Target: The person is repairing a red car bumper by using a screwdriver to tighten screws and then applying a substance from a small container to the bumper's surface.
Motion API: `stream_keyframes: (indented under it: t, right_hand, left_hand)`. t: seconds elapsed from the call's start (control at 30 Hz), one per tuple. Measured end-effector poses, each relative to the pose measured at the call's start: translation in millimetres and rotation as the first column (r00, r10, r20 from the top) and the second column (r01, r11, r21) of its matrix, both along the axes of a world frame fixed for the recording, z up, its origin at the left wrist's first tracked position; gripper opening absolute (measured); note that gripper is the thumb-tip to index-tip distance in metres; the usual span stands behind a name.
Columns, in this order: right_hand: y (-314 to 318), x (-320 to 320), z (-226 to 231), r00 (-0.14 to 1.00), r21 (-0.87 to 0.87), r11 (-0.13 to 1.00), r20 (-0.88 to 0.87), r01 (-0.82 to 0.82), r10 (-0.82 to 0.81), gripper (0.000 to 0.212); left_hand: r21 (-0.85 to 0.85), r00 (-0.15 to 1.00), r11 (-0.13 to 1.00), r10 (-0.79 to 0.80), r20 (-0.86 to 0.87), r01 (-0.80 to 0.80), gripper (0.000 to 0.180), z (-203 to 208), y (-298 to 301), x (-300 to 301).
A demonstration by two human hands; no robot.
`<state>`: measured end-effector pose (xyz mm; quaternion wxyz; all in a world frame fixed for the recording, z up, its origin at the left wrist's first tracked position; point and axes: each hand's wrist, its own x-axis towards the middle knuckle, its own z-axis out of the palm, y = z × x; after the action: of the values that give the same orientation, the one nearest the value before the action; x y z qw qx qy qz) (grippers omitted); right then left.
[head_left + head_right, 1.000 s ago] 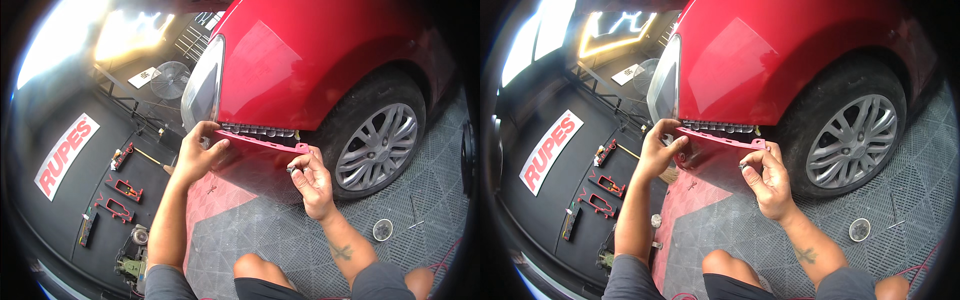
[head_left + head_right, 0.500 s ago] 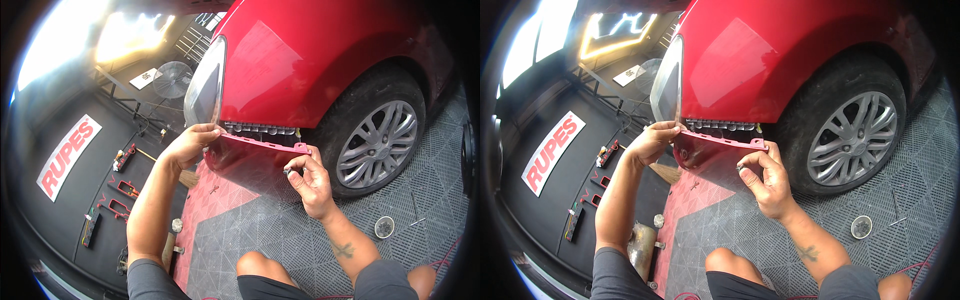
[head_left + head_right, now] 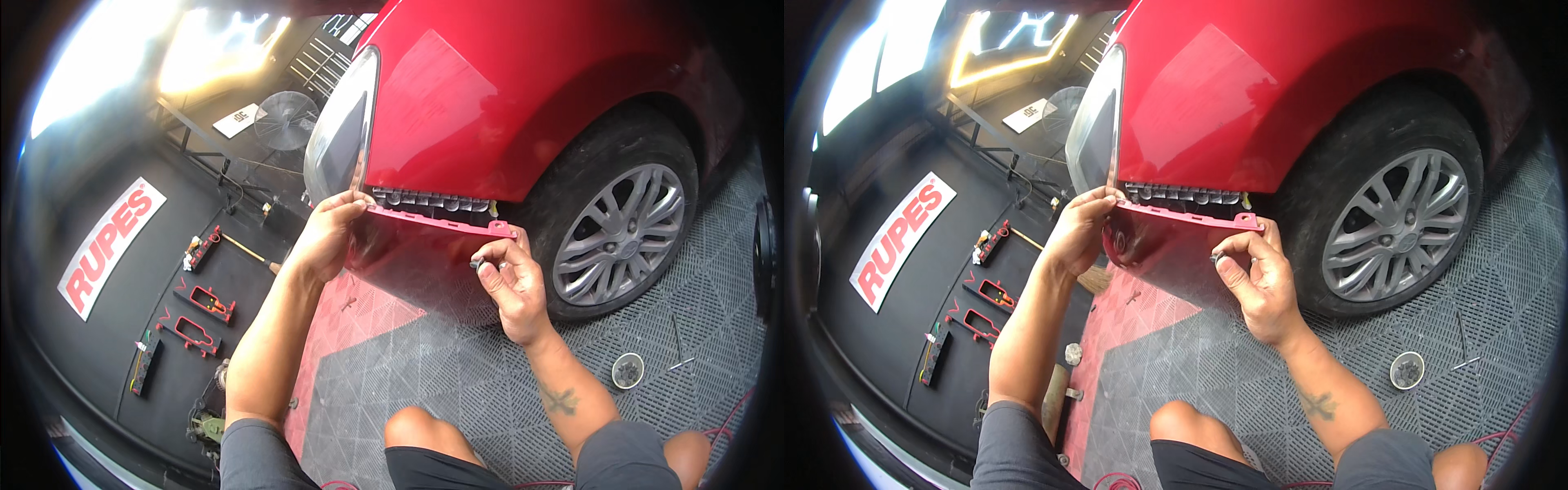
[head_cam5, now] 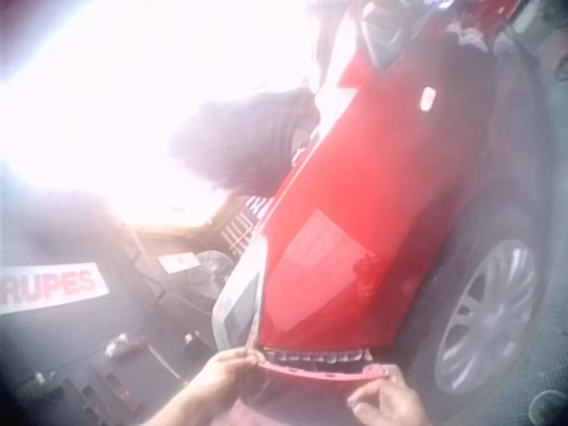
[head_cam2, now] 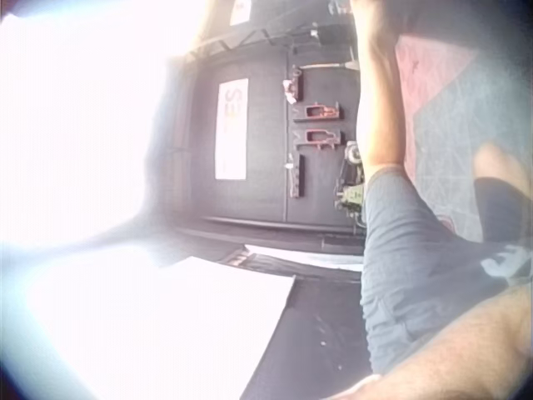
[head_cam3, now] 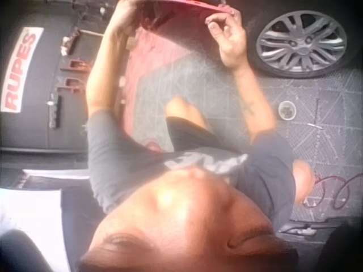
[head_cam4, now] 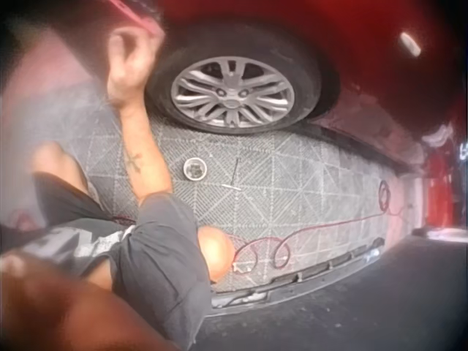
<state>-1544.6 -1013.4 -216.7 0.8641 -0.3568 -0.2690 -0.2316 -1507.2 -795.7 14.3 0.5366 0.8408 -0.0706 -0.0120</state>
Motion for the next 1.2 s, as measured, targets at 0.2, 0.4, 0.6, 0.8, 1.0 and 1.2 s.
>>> stream_keyframes:
  t: [0.2, 0.4, 0.6, 0.8, 1.0, 1.2]
  right_hand:
    - [-4, 0, 0, 0.998, 0.046, 0.997, -0.026, -0.056, 0.058, 0.01]
    - [-5, 7, -7, 0.998, 0.06, 0.997, -0.026, -0.053, 0.055, 0.01]
    - [-9, 11, -7, 0.996, -0.073, 0.995, -0.065, 0.062, -0.066, 0.009]
    - [-5, 14, -11, 0.987, -0.029, 0.998, -0.148, 0.053, -0.057, 0.011]
    - [-6, 16, -14, 0.985, -0.011, 0.996, -0.146, 0.088, -0.089, 0.009]
    - [-3, 15, -19, 0.984, 0.071, 0.993, -0.157, 0.091, -0.079, 0.008]
  left_hand:
    - [0.17, 0.99, 0.978, 0.111, 0.082, -0.123, 0.02, 1, -6, 9]
    - [0.369, 0.981, 0.924, 0.029, 0.191, -0.099, 0.035, 1, 0, -4]
    - [0.372, 0.879, 0.9, 0.024, 0.476, -0.226, 0.043, -22, 2, -9]
    - [0.268, 0.82, 0.921, 0.087, 0.566, -0.282, 0.045, -36, -3, -12]
    - [0.249, 0.742, 0.907, 0.097, 0.663, -0.341, 0.044, -50, 1, -15]
    - [0.262, 0.715, 0.915, 0.04, 0.698, -0.306, 0.054, -64, 4, -12]
